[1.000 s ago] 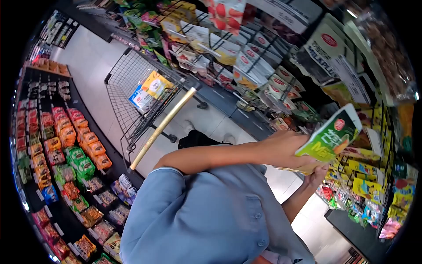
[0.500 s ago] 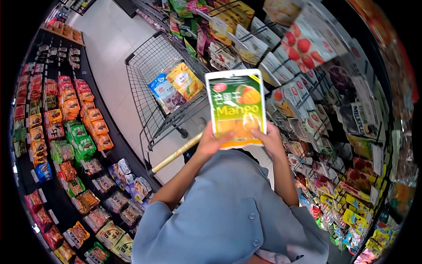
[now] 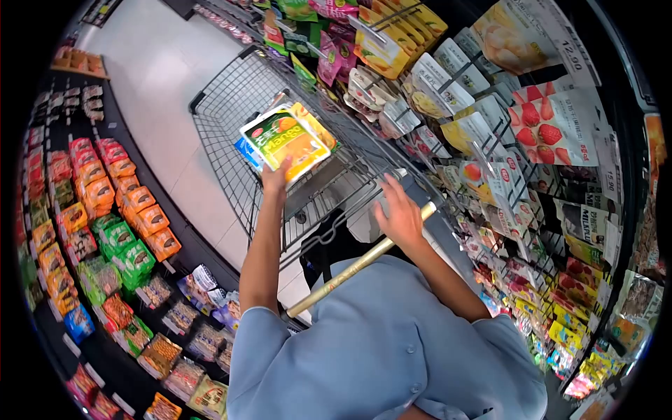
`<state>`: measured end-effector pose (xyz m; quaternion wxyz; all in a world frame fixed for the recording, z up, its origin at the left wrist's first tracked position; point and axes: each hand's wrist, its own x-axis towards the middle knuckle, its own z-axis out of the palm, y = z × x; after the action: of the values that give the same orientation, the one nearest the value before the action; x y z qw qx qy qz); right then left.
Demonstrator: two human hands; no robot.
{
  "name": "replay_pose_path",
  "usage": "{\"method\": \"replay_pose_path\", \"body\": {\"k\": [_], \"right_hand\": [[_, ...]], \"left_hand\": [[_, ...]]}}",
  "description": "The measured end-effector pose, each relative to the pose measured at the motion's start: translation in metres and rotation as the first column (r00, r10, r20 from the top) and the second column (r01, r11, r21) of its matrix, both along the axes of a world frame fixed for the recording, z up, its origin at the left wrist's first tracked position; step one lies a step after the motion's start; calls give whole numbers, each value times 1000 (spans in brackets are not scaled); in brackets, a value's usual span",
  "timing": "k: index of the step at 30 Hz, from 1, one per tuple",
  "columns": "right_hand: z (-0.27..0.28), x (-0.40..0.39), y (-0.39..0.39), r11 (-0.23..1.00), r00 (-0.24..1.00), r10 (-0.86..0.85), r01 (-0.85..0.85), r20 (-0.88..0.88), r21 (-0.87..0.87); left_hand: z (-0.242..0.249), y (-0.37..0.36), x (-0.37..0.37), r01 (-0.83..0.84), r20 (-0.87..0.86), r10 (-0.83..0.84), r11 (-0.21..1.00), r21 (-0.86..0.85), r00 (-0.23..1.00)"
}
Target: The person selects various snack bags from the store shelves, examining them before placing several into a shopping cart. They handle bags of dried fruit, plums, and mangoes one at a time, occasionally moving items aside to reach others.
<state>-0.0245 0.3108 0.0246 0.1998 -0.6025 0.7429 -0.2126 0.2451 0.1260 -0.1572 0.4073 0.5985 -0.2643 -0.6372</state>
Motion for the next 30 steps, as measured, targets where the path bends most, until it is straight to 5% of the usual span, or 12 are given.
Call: {"method": "replay_pose_path", "body": {"k": [5, 13, 15, 18, 19, 21, 23, 26, 28, 29, 30], "right_hand": [[5, 3, -8, 998, 996, -37, 42, -79, 57], [5, 17, -20, 996, 992, -74, 78, -102, 37], [3, 20, -23, 997, 992, -63, 66, -111, 27], [6, 26, -29, 996, 992, -54, 61, -110, 59], [7, 29, -30, 997, 992, -49, 55, -119, 52], [4, 32, -33, 998, 990, -41, 47, -135, 41], [2, 36, -37, 999, 989, -47, 48, -141, 6], [1, 40, -41, 998, 987, -56, 52, -151, -26], [0, 41, -45, 998, 983, -59, 53, -172, -40], [-1, 42, -46, 998, 984, -61, 55, -169, -42], [-3, 41, -46, 997, 984, -64, 57, -166, -45]], "left_hand": [[-109, -36, 44, -41, 94, 30, 993, 111, 995], [-153, -67, 71, -170, 91, 153, 960, 223, 984], [-144, -73, 72, -206, -25, 218, 949, 239, 976], [-176, -78, 83, -236, 229, 167, 918, 319, 959], [-179, -76, 92, -85, 272, 1, 950, 300, 962], [-224, -70, 105, -37, 544, -81, 979, 202, 835], [-161, -57, 83, 112, 292, -192, 957, 268, 937], [-150, -38, 78, 421, 26, -452, 848, 321, 891], [-147, -17, 67, 555, 147, -610, 779, 292, 779], [-171, 0, 67, 620, 487, -585, 777, 107, 649], [-139, 6, 55, 663, 541, -617, 736, 137, 572]]}}
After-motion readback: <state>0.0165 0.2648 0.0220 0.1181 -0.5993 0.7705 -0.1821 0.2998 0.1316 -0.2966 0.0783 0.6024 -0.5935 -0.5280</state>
